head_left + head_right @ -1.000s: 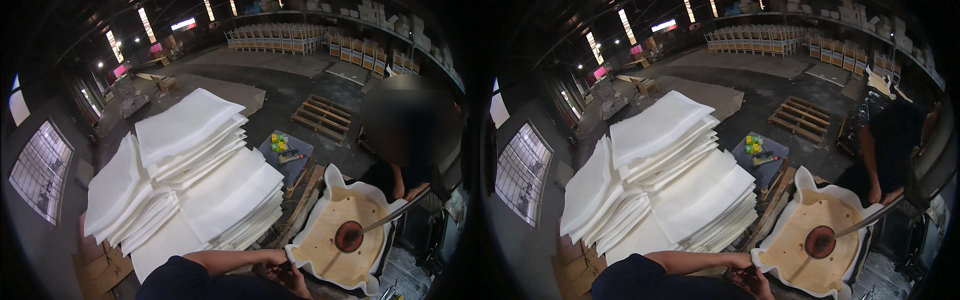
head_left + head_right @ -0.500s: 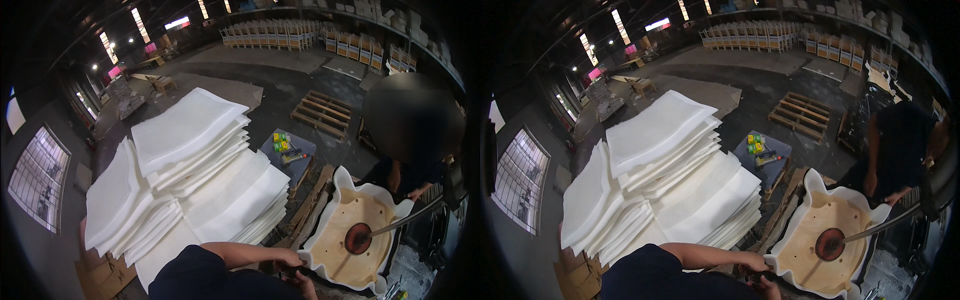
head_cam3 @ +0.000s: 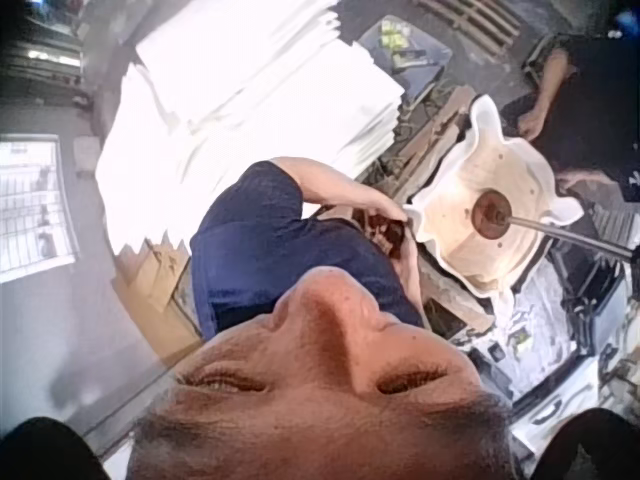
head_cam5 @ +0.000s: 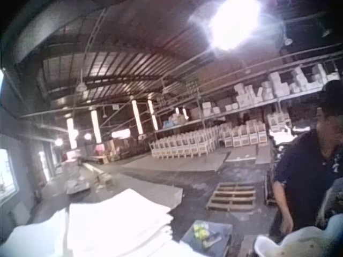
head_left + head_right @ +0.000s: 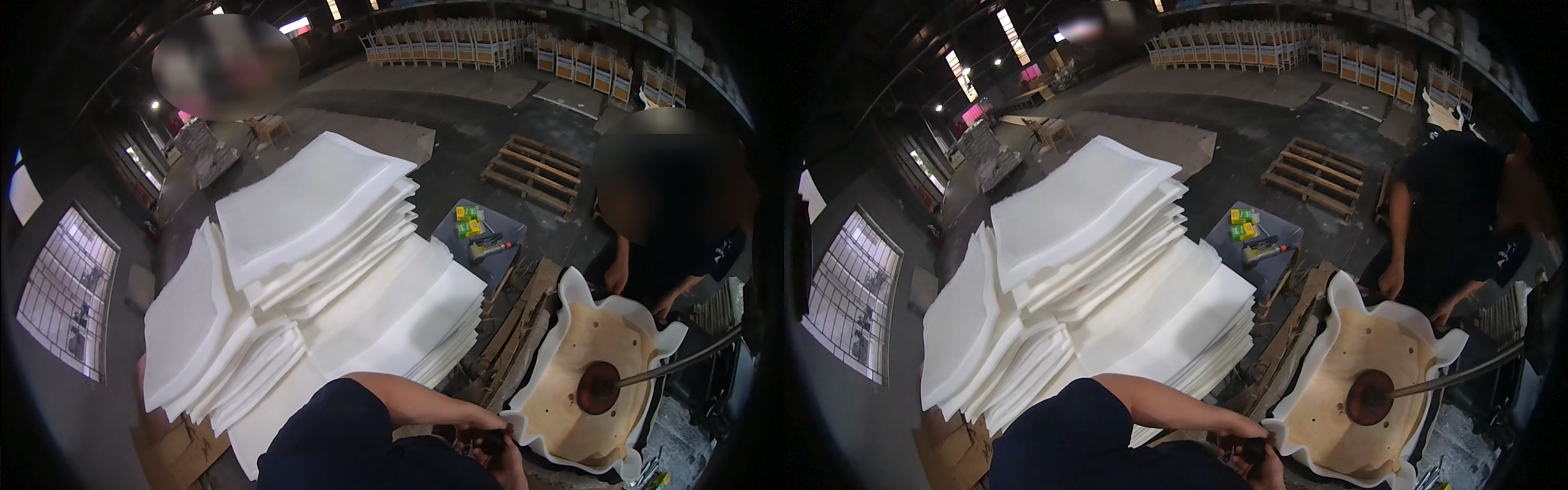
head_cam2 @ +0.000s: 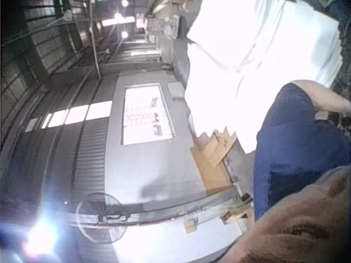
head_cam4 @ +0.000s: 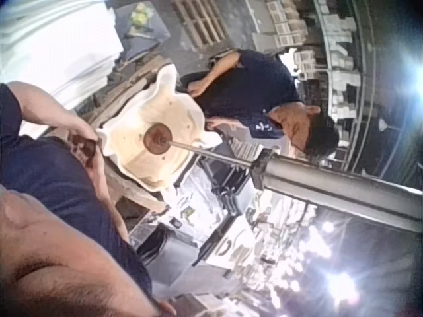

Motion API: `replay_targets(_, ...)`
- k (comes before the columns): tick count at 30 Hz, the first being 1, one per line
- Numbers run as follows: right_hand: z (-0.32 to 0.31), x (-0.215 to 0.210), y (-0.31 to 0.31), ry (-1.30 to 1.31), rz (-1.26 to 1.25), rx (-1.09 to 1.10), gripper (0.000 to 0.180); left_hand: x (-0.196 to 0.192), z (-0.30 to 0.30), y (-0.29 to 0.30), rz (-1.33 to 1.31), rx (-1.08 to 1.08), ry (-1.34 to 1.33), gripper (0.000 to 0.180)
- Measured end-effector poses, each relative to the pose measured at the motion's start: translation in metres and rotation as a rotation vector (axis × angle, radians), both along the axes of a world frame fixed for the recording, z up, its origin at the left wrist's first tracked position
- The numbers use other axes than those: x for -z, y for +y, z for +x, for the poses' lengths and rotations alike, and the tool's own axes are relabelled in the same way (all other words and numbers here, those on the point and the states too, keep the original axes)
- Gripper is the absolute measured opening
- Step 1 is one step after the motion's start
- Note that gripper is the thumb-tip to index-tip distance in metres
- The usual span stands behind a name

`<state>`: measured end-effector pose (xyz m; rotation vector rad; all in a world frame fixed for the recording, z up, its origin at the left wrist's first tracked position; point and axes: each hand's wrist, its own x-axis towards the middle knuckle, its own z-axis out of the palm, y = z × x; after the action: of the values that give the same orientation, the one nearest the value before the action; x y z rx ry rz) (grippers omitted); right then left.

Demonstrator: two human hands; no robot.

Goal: The person staples white fabric onto a wooden chair seat using a pneumatic staple gun while a coworker assists by holding the seat and fabric. They then place a black leather cover over the seat and prepare the next unit.

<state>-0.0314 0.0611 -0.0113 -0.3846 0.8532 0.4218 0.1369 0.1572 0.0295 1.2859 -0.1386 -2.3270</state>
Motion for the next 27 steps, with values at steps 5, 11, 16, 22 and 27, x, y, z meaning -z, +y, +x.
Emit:
replay_targets(5,-0.015,0.013,-0.004,-0.004,0.054,0.037,0.047,0.0,-0.006,0.001,0.101,-0.09,0.239,0.058)
replay_targets(11,-0.003,-0.037,-0.003,-0.012,0.086,-0.035,0.076,0.012,-0.02,-0.003,0.241,-0.38,0.309,0.059)
replay_targets(16,-0.005,-0.035,0.004,0.041,0.003,0.028,0.078,0.006,-0.032,-0.021,0.379,-0.363,0.054,0.067)
replay_targets(22,-0.005,-0.052,0.011,0.094,-0.067,0.122,0.059,0.002,-0.044,-0.011,0.369,-0.545,0.073,0.058)
replay_targets(27,-0.005,-0.049,0.011,0.073,-0.2,0.143,0.048,0.02,-0.047,-0.009,0.324,-0.611,-0.02,0.042)
